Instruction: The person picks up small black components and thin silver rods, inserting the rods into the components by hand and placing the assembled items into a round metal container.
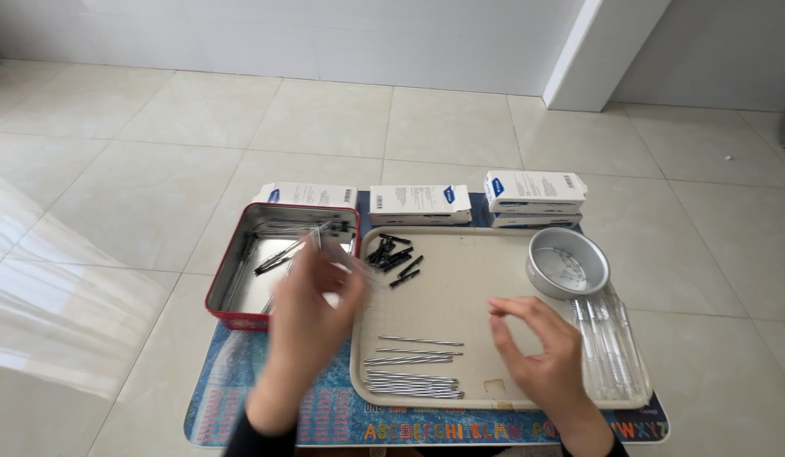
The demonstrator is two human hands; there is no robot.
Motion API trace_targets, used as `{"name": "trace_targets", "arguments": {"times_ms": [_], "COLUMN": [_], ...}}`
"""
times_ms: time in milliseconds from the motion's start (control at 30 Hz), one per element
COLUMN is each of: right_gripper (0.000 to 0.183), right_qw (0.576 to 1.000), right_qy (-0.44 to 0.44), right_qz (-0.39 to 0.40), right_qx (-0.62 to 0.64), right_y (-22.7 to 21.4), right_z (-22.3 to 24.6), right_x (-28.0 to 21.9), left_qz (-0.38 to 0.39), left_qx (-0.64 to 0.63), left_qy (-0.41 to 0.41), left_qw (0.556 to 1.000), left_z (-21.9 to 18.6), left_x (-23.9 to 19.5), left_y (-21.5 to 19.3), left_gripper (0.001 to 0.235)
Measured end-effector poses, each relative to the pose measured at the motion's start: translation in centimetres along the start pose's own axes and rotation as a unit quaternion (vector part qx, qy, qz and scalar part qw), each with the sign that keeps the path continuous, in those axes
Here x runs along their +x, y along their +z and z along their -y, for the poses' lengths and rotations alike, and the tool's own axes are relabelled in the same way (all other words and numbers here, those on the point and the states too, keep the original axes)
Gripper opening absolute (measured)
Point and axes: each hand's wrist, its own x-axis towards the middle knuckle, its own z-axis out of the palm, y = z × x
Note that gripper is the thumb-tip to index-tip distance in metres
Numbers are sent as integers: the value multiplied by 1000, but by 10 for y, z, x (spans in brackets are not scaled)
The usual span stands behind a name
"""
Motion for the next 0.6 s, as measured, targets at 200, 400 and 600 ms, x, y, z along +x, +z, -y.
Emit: {"name": "trace_targets", "arguments": {"times_ms": [200,400,600], "right_gripper": [34,38,29], "right_qw": [980,981,986], "right_qy": [-159,-154,-130], "right_qz": [105,116,98], "right_qx": [57,25,37], "right_y": [4,10,10], "right_z": [26,5,5], "right_x": [8,-2,2], "left_qz": [227,234,183], "left_qx": [-340,-273,-233], "left_qy": [-153,-136,-35], "left_qw": [900,923,954], "left_z": [1,13,28], "left_x": [-57,-54,-48], "left_y": [67,73,50], "left_gripper": [21,26,15]}}
